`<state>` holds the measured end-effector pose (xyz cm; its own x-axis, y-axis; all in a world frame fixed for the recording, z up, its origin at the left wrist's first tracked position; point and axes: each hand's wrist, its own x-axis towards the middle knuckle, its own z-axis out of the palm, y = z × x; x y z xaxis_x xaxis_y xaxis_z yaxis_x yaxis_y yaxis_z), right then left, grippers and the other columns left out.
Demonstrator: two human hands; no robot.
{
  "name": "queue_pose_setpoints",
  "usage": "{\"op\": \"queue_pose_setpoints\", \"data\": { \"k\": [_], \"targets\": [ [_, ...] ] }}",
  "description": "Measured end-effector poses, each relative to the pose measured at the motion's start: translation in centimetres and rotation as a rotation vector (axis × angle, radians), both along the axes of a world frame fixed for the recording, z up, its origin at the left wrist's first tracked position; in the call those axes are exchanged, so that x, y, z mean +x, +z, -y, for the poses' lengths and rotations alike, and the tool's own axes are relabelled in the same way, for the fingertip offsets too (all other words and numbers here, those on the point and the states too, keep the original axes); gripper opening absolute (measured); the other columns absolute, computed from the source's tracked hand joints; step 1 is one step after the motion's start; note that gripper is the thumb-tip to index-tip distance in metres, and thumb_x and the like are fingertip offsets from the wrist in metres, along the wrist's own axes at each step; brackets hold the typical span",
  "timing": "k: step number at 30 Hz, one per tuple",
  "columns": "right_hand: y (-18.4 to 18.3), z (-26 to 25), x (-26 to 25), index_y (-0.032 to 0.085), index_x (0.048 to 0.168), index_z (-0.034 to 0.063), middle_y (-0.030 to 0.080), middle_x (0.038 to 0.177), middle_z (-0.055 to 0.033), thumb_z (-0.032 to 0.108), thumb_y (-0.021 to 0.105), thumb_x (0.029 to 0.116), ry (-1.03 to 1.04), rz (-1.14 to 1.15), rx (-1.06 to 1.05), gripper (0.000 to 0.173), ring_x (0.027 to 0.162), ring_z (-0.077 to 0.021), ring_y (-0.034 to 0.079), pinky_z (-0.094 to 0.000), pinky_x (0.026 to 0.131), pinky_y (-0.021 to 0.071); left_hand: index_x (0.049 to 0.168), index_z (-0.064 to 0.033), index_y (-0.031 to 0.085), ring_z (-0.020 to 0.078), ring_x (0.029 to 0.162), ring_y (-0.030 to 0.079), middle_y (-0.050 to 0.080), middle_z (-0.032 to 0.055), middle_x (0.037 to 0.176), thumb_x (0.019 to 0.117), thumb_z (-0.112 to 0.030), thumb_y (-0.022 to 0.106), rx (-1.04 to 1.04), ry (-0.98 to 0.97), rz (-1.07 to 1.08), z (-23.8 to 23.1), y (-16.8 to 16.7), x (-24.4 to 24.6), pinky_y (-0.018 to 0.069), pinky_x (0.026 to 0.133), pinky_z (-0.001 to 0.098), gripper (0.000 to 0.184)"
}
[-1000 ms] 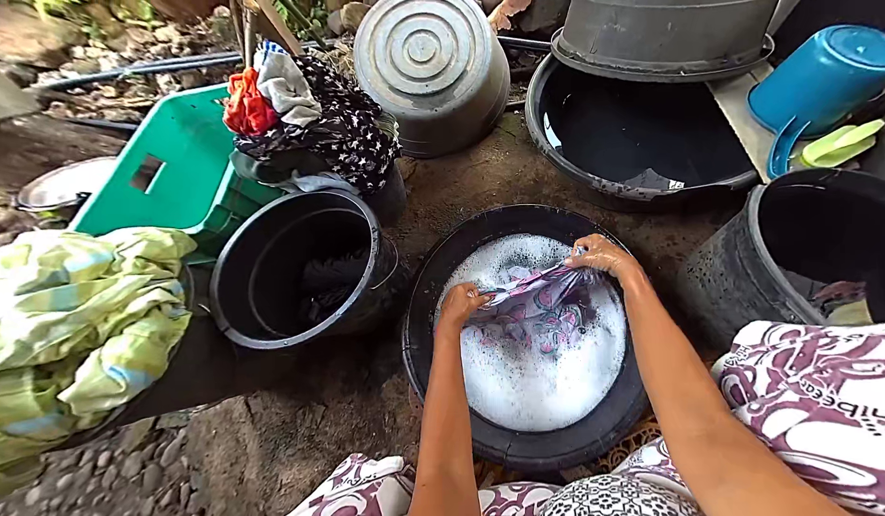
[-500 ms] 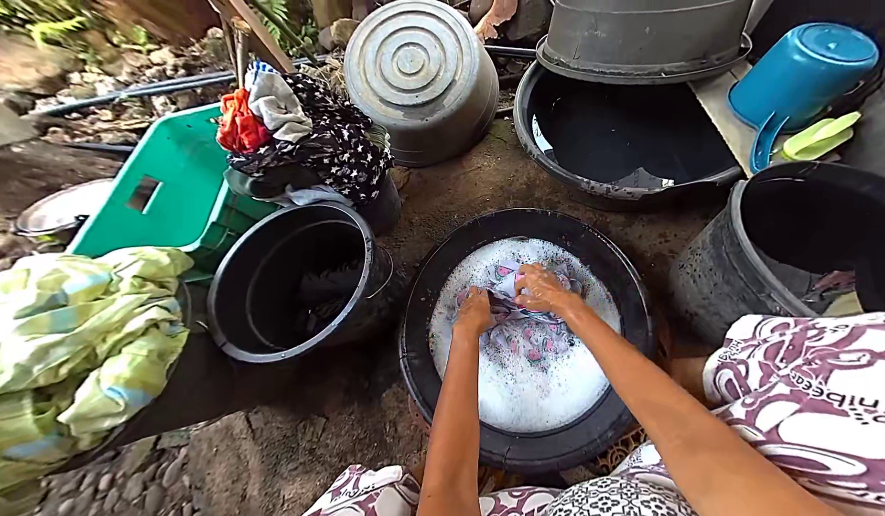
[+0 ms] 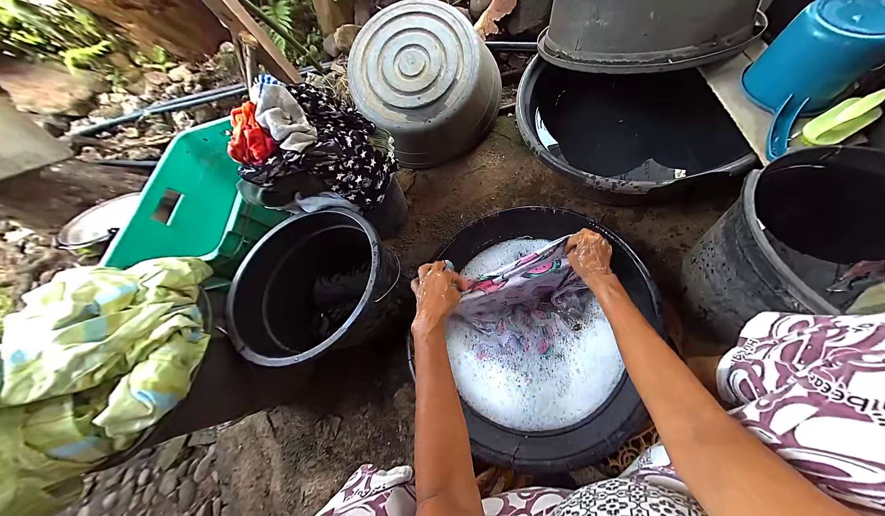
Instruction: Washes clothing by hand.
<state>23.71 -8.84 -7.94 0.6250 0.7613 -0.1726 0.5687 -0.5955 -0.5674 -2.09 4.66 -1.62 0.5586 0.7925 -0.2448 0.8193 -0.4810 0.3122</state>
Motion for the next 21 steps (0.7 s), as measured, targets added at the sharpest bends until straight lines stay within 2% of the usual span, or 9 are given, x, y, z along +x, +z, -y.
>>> {"op": "queue_pose_setpoints", "data": {
  "k": [3, 5, 8, 10, 13, 15, 17, 19, 21],
  "targets": [
    [-0.3, -0.2, -0.3, 0.065, 0.128, -0.0034, 0.055, 0.139, -0.0271, 0.004, 0.064, 0.0909, 0.022, -0.026, -0.093, 0.038, 0.126, -0.0453, 0.056, -0.0630, 0.099, 0.0459, 0.096, -0.0030, 0.078, 0.0484, 0.144, 0.033, 0.051, 0.0278, 0.145, 0.0830, 0.007, 0.063, -0.049, -0.012, 0.119, -0.2, -4.0, 0.2, 0.0259, 0.112, 0.0692, 0.021],
    [-2.5, -0.3, -2.0, 0.053, 0.142, -0.0039, 0.043, 0.152, -0.0278, 0.006, 0.068, 0.0875, 0.170, -0.072, -0.224, 0.058, 0.137, -0.0481, 0.045, -0.0665, 0.104, 0.0407, 0.110, -0.0038, 0.076, 0.0519, 0.141, 0.037, 0.044, 0.0300, 0.150, 0.0832, 0.006, 0.065, -0.114, -0.023, 0.038, 0.3, -7.3, 0.5, 0.0339, 0.109, 0.0689, 0.031],
    [-6.8, 0.7, -5.3, 0.048, 0.147, -0.0030, 0.036, 0.157, -0.0313, 0.008, 0.074, 0.0852, 0.404, -0.103, -0.364, 0.068, 0.143, -0.0550, 0.033, -0.0743, 0.107, 0.0330, 0.130, 0.0014, 0.063, 0.0527, 0.132, 0.048, 0.039, 0.0344, 0.152, 0.0840, 0.006, 0.065, -0.280, -0.132, -0.152, 2.3, -12.2, 0.7, 0.0435, 0.106, 0.0631, 0.047],
    [-6.6, 1.1, -5.7, 0.052, 0.144, -0.0018, 0.040, 0.154, -0.0302, 0.005, 0.069, 0.0895, 0.474, -0.144, -0.440, 0.058, 0.143, -0.0525, 0.034, -0.0722, 0.109, 0.0327, 0.127, 0.0040, 0.064, 0.0493, 0.131, 0.050, 0.043, 0.0334, 0.148, 0.0871, 0.005, 0.063, -0.364, -0.188, -0.252, 3.0, -12.3, 0.9, 0.0436, 0.106, 0.0612, 0.040],
    [-2.1, 0.2, -3.1, 0.062, 0.132, -0.0044, 0.055, 0.142, -0.0296, 0.003, 0.053, 0.0993, 0.427, -0.217, -0.314, 0.035, 0.137, -0.0443, 0.048, -0.0606, 0.113, 0.0369, 0.117, 0.0071, 0.070, 0.0485, 0.126, 0.056, 0.062, 0.0326, 0.128, 0.0942, -0.004, 0.062, -0.301, -0.135, -0.261, 2.3, -7.5, 1.4, 0.0422, 0.106, 0.0639, 0.026],
    [1.5, -0.9, -1.8, 0.069, 0.121, -0.0054, 0.064, 0.129, -0.0287, 0.004, 0.055, 0.0989, 0.393, -0.258, -0.096, 0.028, 0.128, -0.0413, 0.057, -0.0562, 0.110, 0.0407, 0.115, 0.0084, 0.069, 0.0456, 0.120, 0.061, 0.066, 0.0311, 0.119, 0.0948, -0.003, 0.060, -0.219, -0.056, -0.072, 1.4, -3.0, 2.0, 0.0444, 0.104, 0.0617, 0.025],
    [3.8, -1.9, -2.1, 0.071, 0.118, -0.0040, 0.068, 0.118, -0.0277, 0.009, 0.068, 0.0921, 0.443, -0.284, 0.101, 0.029, 0.117, -0.0413, 0.062, -0.0581, 0.103, 0.0451, 0.110, 0.0079, 0.069, 0.0382, 0.100, 0.067, 0.070, 0.0260, 0.104, 0.0931, 0.000, 0.062, -0.128, -0.043, 0.282, 1.8, 0.9, 2.9, 0.0517, 0.093, 0.0556, 0.019],
    [5.8, -2.7, -4.1, 0.066, 0.127, -0.0009, 0.068, 0.118, -0.0245, 0.025, 0.081, 0.0866, 0.547, -0.287, 0.161, 0.050, 0.114, -0.0382, 0.064, -0.0578, 0.102, 0.0476, 0.097, 0.0057, 0.069, 0.0211, 0.074, 0.066, 0.069, 0.0157, 0.086, 0.0887, 0.004, 0.067, 0.014, -0.098, 0.728, 3.1, 2.9, 4.0, 0.0564, 0.072, 0.0394, 0.009],
    [8.2, -2.9, -6.5, 0.070, 0.110, -0.0050, 0.070, 0.098, -0.0227, 0.023, 0.079, 0.0887, 0.553, -0.278, 0.267, 0.036, 0.095, -0.0354, 0.067, -0.0561, 0.088, 0.0512, 0.092, 0.0060, 0.068, 0.0069, 0.077, 0.066, 0.069, 0.0087, 0.090, 0.0861, 0.007, 0.067, 0.107, -0.140, 1.191, 4.2, 3.5, 5.2, 0.0577, 0.073, 0.0240, 0.006]
  ]
}}
